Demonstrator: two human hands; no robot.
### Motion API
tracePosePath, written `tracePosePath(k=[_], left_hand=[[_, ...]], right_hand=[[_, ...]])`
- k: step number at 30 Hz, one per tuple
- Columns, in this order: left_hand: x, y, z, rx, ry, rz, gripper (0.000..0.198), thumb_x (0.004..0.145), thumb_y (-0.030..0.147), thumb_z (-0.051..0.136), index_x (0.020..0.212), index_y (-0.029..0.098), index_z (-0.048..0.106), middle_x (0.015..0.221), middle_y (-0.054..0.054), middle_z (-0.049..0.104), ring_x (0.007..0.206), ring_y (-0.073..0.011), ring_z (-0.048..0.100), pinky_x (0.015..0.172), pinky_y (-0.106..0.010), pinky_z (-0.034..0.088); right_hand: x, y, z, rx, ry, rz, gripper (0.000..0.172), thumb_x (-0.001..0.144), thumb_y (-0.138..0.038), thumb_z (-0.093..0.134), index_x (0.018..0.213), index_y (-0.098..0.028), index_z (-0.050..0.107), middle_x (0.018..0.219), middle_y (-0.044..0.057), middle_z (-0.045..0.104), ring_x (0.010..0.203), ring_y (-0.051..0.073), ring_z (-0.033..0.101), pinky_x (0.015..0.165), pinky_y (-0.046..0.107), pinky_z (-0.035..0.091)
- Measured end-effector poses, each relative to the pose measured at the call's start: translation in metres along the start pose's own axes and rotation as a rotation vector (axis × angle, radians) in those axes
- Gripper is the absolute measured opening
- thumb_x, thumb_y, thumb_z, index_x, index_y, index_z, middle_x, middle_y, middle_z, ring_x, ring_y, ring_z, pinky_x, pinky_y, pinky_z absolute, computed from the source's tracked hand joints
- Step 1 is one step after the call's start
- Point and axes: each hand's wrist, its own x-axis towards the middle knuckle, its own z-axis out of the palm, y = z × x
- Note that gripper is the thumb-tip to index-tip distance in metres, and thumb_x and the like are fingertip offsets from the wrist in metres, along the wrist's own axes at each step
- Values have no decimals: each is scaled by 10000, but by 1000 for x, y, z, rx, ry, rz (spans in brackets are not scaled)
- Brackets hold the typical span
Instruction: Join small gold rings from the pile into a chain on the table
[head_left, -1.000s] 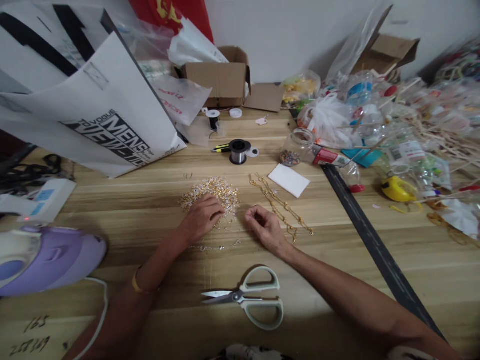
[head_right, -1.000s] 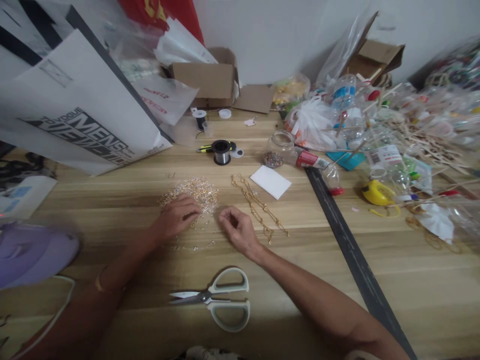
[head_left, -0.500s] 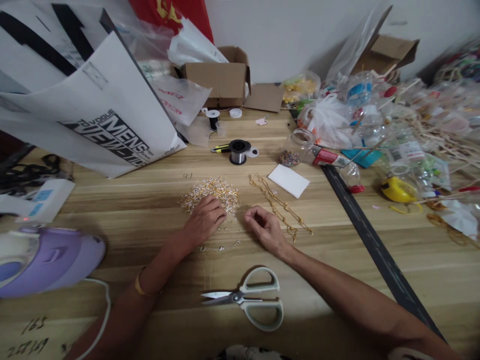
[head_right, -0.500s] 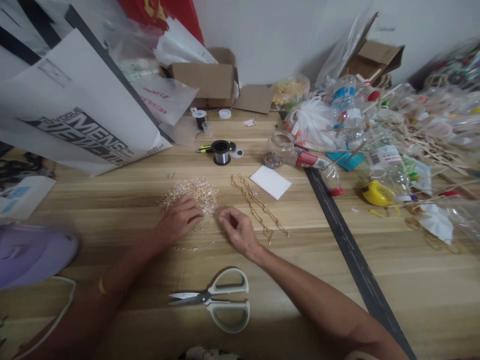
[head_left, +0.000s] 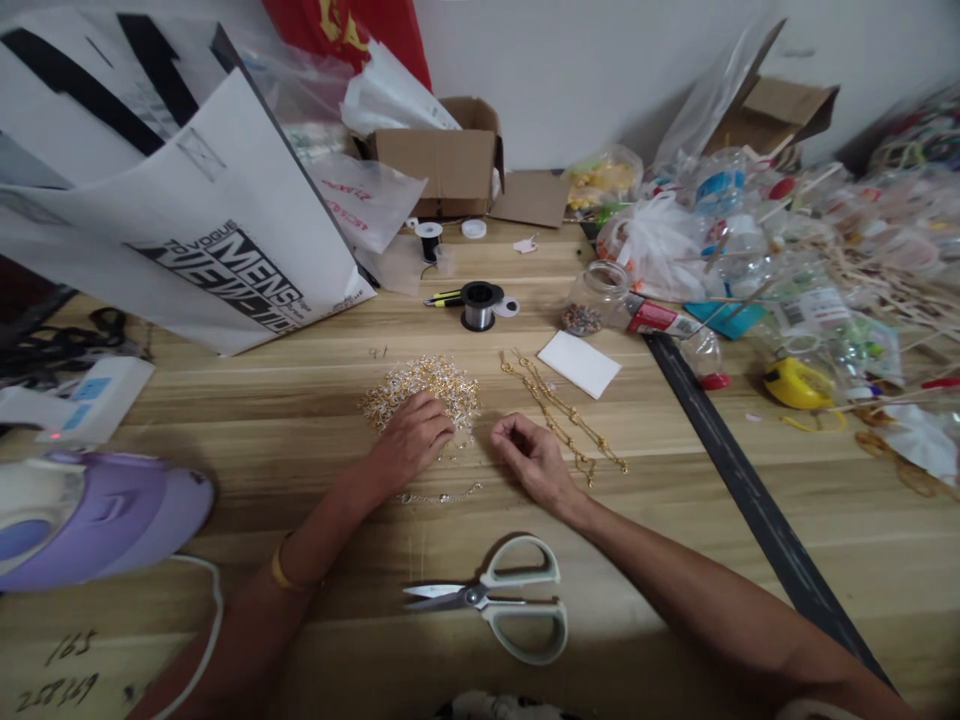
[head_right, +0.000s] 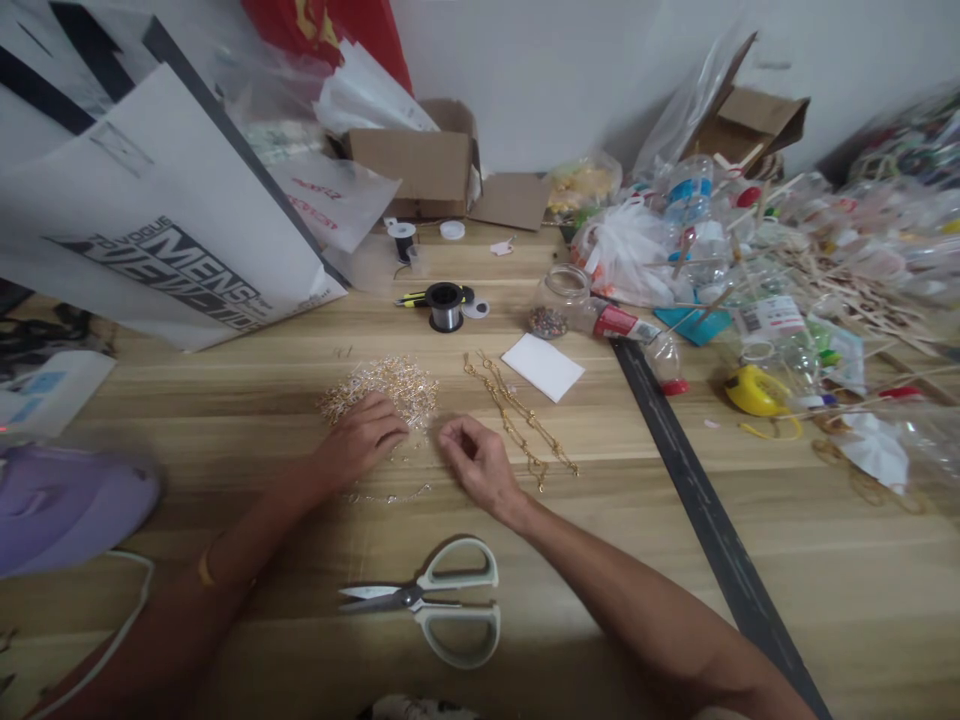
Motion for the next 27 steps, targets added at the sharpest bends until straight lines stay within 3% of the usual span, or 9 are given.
tracePosePath(k=[16,27], left_hand=[[0,4,-6,158,-71,138,264,920,189,422,687,155,543,786,-50,530,890,-200,442,819,-341,408],[1,3,-1,207,-30,104,258,921,170,411,725,144,577,788,-57,556,870,-195,463,806,-343,407]], right_hand=[[0,1,0,-6,-6,-6,163,841,-298,531,758,-159,543,655,-2,502,603,115,438,527,216,353],[0,1,0,-4,-5,-3,179,838,-319,540,748,-164,540,640,-11,488,585,114,431,519,217,347]])
